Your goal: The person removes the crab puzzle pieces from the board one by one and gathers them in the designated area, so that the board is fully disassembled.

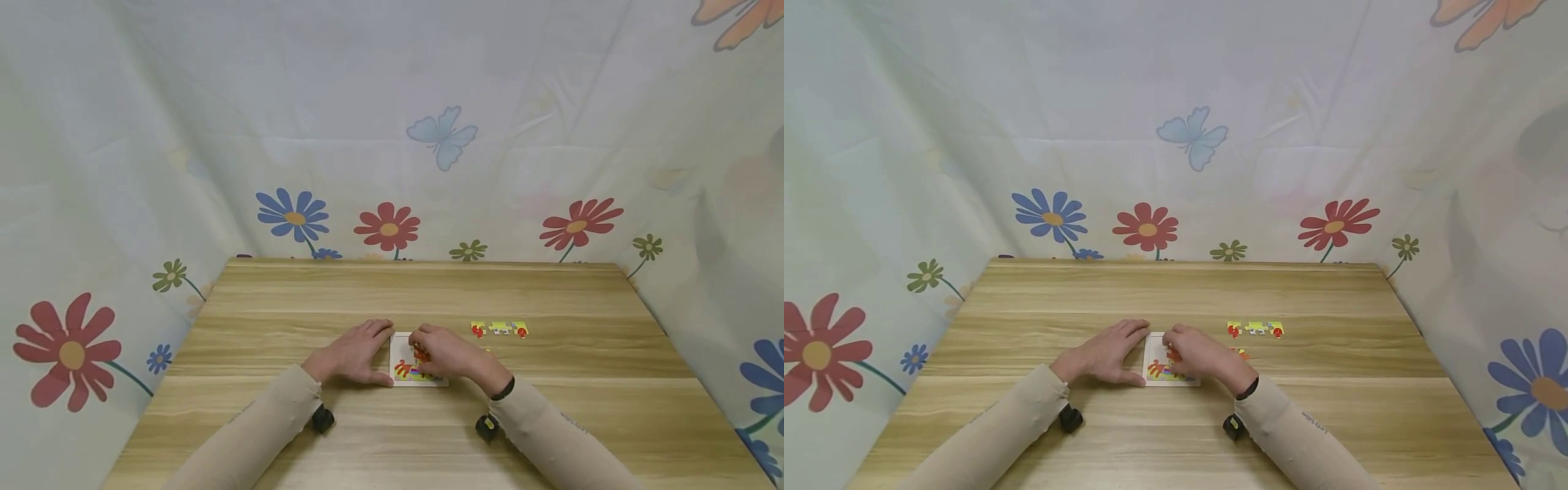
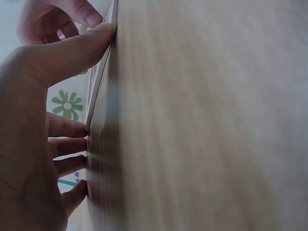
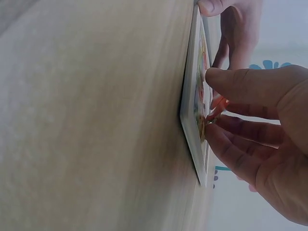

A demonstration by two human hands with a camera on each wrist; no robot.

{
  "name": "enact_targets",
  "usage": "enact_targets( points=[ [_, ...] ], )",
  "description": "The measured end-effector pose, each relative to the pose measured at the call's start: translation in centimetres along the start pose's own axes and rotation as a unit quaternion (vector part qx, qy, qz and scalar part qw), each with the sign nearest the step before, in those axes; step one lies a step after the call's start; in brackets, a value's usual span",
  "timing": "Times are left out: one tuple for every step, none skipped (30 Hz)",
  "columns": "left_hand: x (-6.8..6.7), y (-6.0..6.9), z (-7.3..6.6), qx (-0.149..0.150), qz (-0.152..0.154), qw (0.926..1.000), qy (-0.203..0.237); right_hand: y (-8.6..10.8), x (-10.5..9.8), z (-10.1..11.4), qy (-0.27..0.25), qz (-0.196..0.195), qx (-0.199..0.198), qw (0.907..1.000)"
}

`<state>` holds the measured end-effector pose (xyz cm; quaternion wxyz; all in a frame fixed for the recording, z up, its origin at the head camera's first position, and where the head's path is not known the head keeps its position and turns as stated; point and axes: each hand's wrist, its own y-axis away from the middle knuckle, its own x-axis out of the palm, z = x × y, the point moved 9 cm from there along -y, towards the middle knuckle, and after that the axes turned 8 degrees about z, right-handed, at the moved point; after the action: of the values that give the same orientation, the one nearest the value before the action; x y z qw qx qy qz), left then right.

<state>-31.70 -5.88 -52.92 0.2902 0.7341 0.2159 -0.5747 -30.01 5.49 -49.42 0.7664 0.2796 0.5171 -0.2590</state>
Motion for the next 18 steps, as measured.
enact_targets(
  points=[
    [0.01, 0.01, 0.01, -0.001, 0.001, 1.0, 0.0, 0.01, -0.04, -0.01, 0.0, 0.0, 0.0, 1.0],
    [0.0, 0.02, 0.02, -0.001, 0.0, 1.0, 0.0, 0.03, -0.08, -0.02, -0.001, -0.002, 0.0, 1.0],
    [-0.01, 0.03, 0.04, -0.002, 0.001, 1.0, 0.0, 0.03, -0.1, -0.04, -0.002, -0.002, 0.001, 1.0],
    [-0.04, 0.02, 0.04, -0.002, 0.001, 1.0, 0.001, 0.04, -0.15, -0.06, -0.003, -0.002, 0.001, 1.0],
    [-0.04, 0.0, 0.04, -0.003, 0.002, 1.0, 0.001, 0.07, -0.23, -0.05, -0.006, -0.002, 0.001, 1.0],
    [-0.06, 0.0, 0.04, -0.004, 0.003, 1.0, 0.001, 0.09, -0.31, -0.04, -0.009, -0.001, 0.002, 1.0],
    [-0.06, -0.01, 0.05, -0.005, 0.004, 1.0, 0.002, 0.12, -0.35, -0.05, -0.014, 0.0, 0.003, 0.9999],
    [-0.05, -0.01, 0.06, -0.006, 0.004, 1.0, 0.002, 0.13, -0.39, -0.05, -0.019, 0.0, 0.004, 0.9998],
    [-0.03, -0.02, 0.07, -0.007, 0.005, 1.0, 0.004, 0.12, -0.39, -0.09, -0.023, 0.003, 0.006, 0.9997],
    [-0.01, -0.02, 0.07, -0.008, 0.006, 0.9999, 0.005, 0.13, -0.42, -0.1, -0.027, 0.004, 0.007, 0.9996],
    [0.02, -0.02, 0.08, -0.009, 0.007, 0.9999, 0.006, 0.15, -0.41, -0.13, -0.03, 0.005, 0.008, 0.9995],
    [0.02, -0.01, 0.07, -0.01, 0.007, 0.9999, 0.008, 0.15, -0.41, -0.17, -0.034, 0.006, 0.01, 0.9994],
    [0.04, -0.01, 0.06, -0.01, 0.008, 0.9999, 0.01, 0.14, -0.42, -0.21, -0.036, 0.006, 0.01, 0.9993],
    [0.04, 0.0, 0.05, -0.011, 0.009, 0.9998, 0.012, 0.16, -0.44, -0.24, -0.038, 0.006, 0.01, 0.9992],
    [0.03, 0.0, 0.04, -0.011, 0.01, 0.9998, 0.013, 0.18, -0.45, -0.29, -0.042, 0.006, 0.011, 0.999],
    [0.02, 0.0, 0.04, -0.011, 0.01, 0.9998, 0.014, 0.2, -0.51, -0.31, -0.044, 0.005, 0.012, 0.9989],
    [0.0, 0.0, 0.04, -0.011, 0.01, 0.9998, 0.013, 0.2, -0.53, -0.39, -0.047, 0.004, 0.01, 0.9988],
    [-0.02, 0.0, 0.03, -0.011, 0.01, 0.9998, 0.012, 0.22, -0.57, -0.44, -0.049, 0.003, 0.011, 0.9987]
  ],
)
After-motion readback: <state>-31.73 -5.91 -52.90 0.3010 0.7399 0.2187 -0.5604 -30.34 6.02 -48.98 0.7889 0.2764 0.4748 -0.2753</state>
